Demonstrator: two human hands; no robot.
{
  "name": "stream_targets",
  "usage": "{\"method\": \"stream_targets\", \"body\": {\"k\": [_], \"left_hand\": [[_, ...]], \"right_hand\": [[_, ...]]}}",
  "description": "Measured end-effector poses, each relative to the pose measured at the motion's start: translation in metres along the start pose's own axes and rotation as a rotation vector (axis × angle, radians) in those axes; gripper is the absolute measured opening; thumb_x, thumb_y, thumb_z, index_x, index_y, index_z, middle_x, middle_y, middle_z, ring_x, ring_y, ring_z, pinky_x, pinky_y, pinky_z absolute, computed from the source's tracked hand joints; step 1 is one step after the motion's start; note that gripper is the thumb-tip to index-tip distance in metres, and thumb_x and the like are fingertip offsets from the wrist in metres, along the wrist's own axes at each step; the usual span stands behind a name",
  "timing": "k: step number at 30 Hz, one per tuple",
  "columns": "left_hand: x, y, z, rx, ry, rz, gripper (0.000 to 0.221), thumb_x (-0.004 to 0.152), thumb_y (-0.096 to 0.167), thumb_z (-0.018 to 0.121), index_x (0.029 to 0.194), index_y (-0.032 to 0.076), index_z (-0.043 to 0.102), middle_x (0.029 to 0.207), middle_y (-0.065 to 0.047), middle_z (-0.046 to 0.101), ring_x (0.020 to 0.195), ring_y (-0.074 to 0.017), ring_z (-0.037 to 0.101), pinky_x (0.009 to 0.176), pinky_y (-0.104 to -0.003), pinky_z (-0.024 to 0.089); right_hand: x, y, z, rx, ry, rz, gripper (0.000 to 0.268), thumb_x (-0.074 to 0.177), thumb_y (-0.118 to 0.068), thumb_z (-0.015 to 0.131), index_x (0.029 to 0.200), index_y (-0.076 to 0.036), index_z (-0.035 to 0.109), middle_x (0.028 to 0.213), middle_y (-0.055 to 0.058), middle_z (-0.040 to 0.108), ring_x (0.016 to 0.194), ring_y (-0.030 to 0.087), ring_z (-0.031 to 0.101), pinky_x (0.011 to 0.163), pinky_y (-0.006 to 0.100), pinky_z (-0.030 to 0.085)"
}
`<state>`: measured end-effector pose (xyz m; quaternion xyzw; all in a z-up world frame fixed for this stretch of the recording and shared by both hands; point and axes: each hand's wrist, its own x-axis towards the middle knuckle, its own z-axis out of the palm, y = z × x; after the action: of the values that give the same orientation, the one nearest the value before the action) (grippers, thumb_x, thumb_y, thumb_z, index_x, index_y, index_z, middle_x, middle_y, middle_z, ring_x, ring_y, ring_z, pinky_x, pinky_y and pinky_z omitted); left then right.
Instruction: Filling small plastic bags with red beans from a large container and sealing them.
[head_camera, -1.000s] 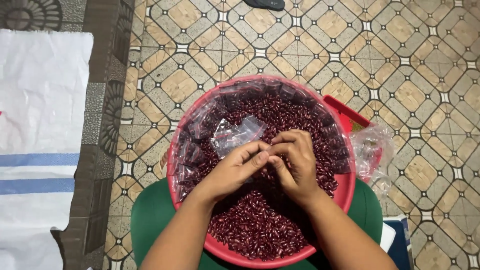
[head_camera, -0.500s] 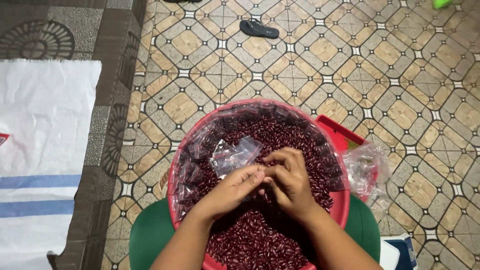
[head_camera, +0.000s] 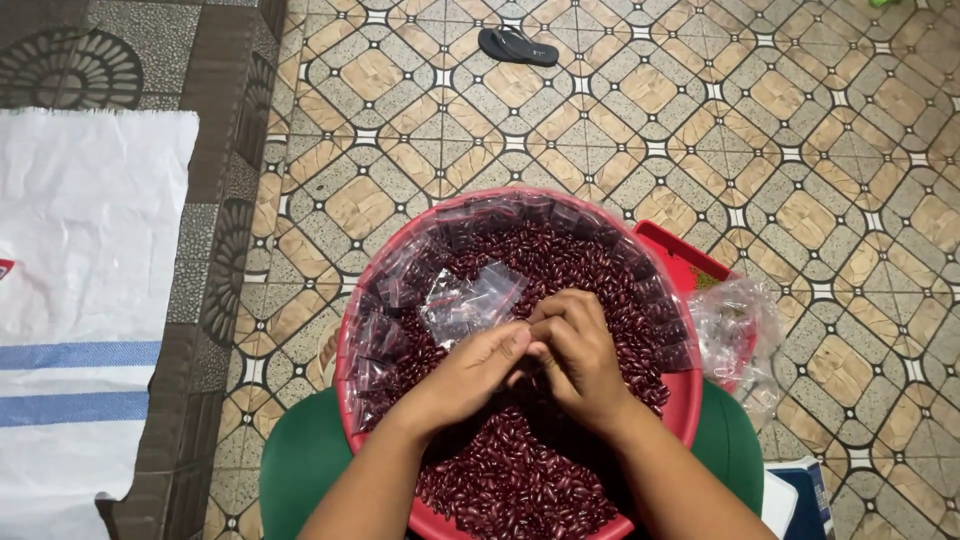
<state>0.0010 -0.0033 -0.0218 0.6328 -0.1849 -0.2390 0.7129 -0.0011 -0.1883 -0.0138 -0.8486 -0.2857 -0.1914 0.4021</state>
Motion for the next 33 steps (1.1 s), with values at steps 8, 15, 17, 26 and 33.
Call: {"method": "stream_targets", "body": {"k": [8,15,17,26,33], "left_hand": [[0.000,-0.013,0.003,0.029,0.021,0.032,0.044,0.112,0.031,0.036,0.130,0.003,0.064,0.079,-0.010,0.062,0.080,-0.0209,0.061,0.082,-0.040,0.055],[-0.013,0.042,-0.004,0.298,0.314,0.250,0.057,0.102,0.042,0.051,0.139,0.000,0.049,0.114,-0.025,0.064,0.099,-0.0366,0.064,0.083,-0.048,0.056],[-0.013,0.036,-0.026,0.342,0.457,0.351,0.056,0.100,0.040,0.056,0.141,0.002,0.047,0.115,-0.022,0.061,0.093,-0.0319,0.061,0.079,-0.045,0.055],[-0.047,0.062,-0.070,0.051,0.901,0.556,0.050,0.099,0.038,0.058,0.137,0.008,0.045,0.107,-0.009,0.054,0.091,-0.0168,0.047,0.078,-0.026,0.039],[-0.063,0.058,-0.087,0.002,0.920,0.578,0.039,0.102,0.031,0.057,0.134,0.011,0.046,0.104,-0.006,0.059,0.090,-0.0115,0.049,0.079,-0.025,0.038]], "right_hand": [[-0.001,0.009,-0.001,0.054,-0.001,-0.018,0.020,0.099,-0.027,0.066,0.091,-0.009,0.070,0.100,0.011,0.066,0.098,0.038,0.061,0.088,0.050,0.050],[0.001,0.008,-0.010,0.071,0.032,0.090,0.015,0.097,-0.022,0.070,0.089,-0.010,0.070,0.099,0.011,0.067,0.096,0.036,0.062,0.088,0.048,0.048],[0.013,0.009,-0.008,0.016,0.006,0.058,0.017,0.097,-0.023,0.070,0.087,-0.010,0.069,0.093,0.009,0.066,0.091,0.034,0.062,0.085,0.046,0.049],[0.077,0.070,0.039,-0.268,-0.142,-0.127,0.011,0.092,-0.012,0.076,0.090,-0.010,0.065,0.081,0.009,0.061,0.081,0.035,0.061,0.075,0.045,0.050],[0.113,0.052,0.074,-0.506,-0.122,-0.208,0.014,0.093,-0.011,0.072,0.086,-0.014,0.060,0.079,0.004,0.060,0.079,0.029,0.065,0.071,0.039,0.054]]}}
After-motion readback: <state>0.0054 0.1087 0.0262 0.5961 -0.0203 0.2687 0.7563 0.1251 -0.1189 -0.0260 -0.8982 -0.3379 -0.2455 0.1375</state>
